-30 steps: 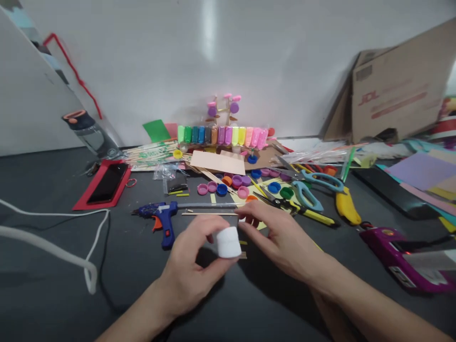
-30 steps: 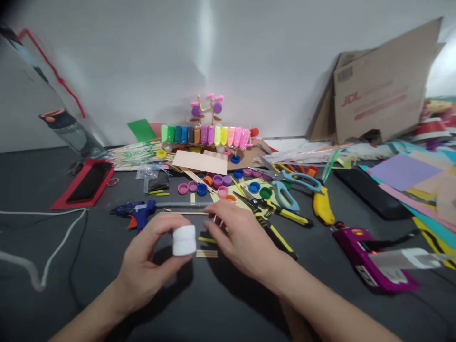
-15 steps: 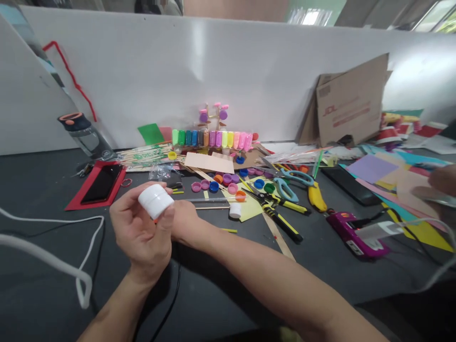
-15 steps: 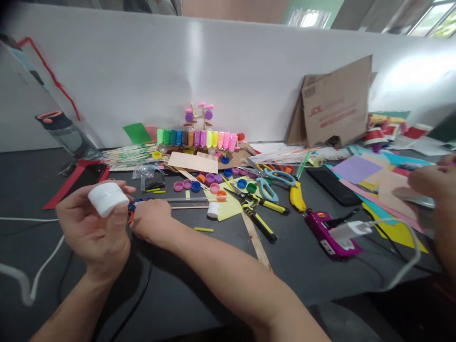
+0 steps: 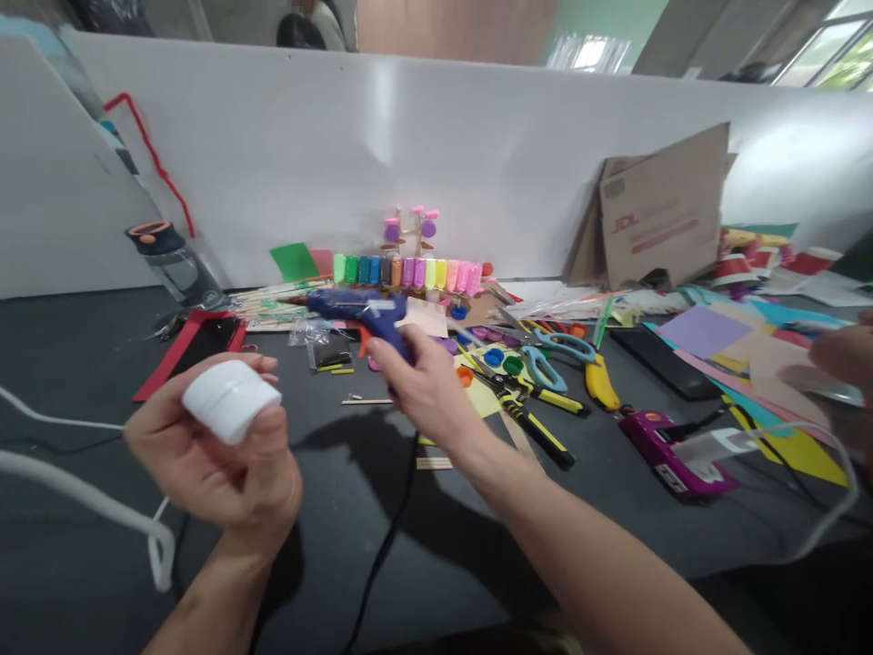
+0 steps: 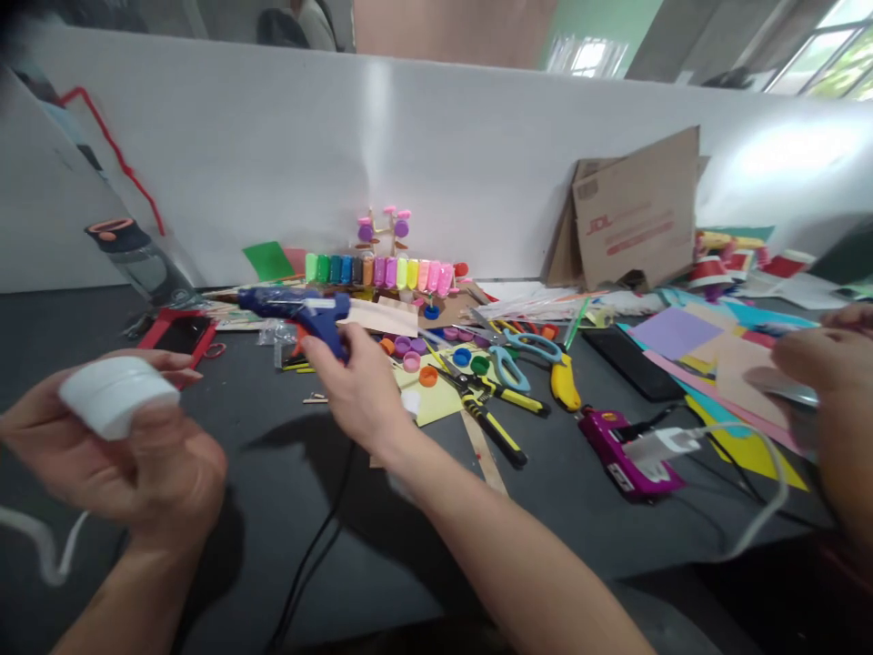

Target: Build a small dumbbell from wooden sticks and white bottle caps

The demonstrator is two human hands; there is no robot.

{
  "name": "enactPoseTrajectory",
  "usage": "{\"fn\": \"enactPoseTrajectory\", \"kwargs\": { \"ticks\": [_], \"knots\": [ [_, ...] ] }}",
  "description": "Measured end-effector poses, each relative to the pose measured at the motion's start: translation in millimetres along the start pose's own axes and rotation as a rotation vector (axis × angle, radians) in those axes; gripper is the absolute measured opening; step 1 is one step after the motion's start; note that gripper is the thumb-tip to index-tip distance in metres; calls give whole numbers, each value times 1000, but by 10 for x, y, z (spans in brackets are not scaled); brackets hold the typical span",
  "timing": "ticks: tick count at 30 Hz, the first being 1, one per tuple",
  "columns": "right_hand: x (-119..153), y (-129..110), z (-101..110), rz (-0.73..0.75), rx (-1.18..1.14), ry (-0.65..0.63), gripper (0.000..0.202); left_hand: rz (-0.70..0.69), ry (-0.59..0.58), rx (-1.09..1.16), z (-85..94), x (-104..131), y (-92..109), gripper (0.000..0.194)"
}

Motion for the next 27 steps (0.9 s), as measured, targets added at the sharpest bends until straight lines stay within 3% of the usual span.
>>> {"fn": "enactPoseTrajectory", "kwargs": {
  "ticks": [4, 9, 11, 19, 23, 27],
  "knots": [
    [146, -82, 457, 49, -86, 112, 22, 74, -64, 97, -122, 164, -114, 39],
    [292, 193, 901, -44, -90, 133, 28, 339, -488, 2, -275, 447, -315, 29],
    [299, 330, 1003, -78, -118, 95, 32, 432, -591, 24, -329, 551, -379, 27],
    [213, 667, 1006, -119, -314, -80, 23, 558, -730, -72, -380, 733, -567, 28],
    [274, 788, 977, -150, -258, -103, 16, 639, -766, -139, -365, 784, -585, 30],
    [356, 899, 1016, -224, -200, -77, 17, 590, -830, -209, -363, 808, -557, 31]
  ]
}}
Point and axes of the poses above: each hand's wrist, its own x-axis away from the middle knuckle, its own z-axis out of the back of the hand, y = z × x, the point moved 3 cm from there along -x, towards the middle knuckle, and after that the axes turned 3 degrees about -z, right-handed, at the moved point
